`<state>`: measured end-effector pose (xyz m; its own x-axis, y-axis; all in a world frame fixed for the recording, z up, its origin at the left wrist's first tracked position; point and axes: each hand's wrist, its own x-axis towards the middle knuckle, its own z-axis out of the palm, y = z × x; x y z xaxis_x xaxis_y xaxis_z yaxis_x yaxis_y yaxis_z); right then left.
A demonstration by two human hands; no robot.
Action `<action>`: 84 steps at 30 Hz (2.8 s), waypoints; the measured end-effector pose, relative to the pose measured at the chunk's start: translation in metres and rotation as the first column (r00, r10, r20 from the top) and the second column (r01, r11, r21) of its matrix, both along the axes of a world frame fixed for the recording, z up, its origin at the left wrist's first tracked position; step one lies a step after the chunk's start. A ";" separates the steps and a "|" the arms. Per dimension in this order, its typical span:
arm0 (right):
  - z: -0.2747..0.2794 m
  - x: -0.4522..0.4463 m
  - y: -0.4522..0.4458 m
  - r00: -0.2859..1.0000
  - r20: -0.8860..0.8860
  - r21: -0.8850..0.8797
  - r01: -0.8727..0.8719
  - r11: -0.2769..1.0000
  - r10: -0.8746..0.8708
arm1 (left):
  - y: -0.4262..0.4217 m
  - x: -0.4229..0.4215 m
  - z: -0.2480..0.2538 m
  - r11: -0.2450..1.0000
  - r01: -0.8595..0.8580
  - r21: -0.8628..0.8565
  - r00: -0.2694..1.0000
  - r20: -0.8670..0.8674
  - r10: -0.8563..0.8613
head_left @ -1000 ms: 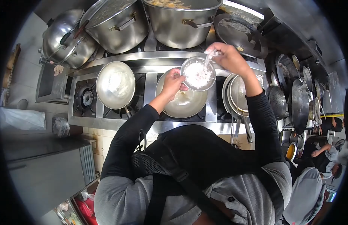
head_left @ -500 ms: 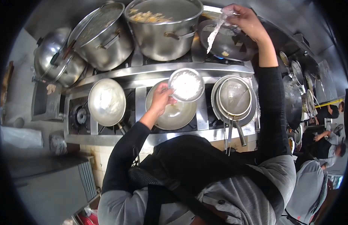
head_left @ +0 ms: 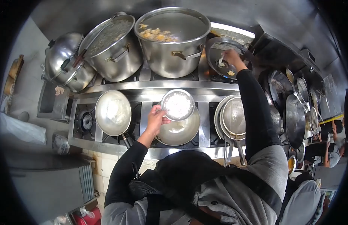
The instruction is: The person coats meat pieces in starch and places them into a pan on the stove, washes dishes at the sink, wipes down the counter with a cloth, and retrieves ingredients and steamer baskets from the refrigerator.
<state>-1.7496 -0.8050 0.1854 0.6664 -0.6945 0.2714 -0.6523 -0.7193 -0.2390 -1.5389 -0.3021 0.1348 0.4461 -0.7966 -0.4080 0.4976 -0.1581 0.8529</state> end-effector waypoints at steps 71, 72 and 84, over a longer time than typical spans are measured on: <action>0.104 0.028 0.286 0.842 0.387 0.577 -0.540 0.613 0.377 | -0.033 -0.023 0.025 0.989 0.107 -0.101 0.994 0.025 -0.105; 0.106 0.024 0.285 0.844 0.413 0.605 -0.535 0.590 0.342 | -0.033 -0.024 0.026 0.990 0.110 -0.092 0.994 0.026 -0.108; 0.165 -0.057 0.174 0.822 0.564 0.642 -0.380 0.666 -0.074 | -0.031 -0.024 0.016 0.990 0.110 -0.090 0.994 0.002 -0.110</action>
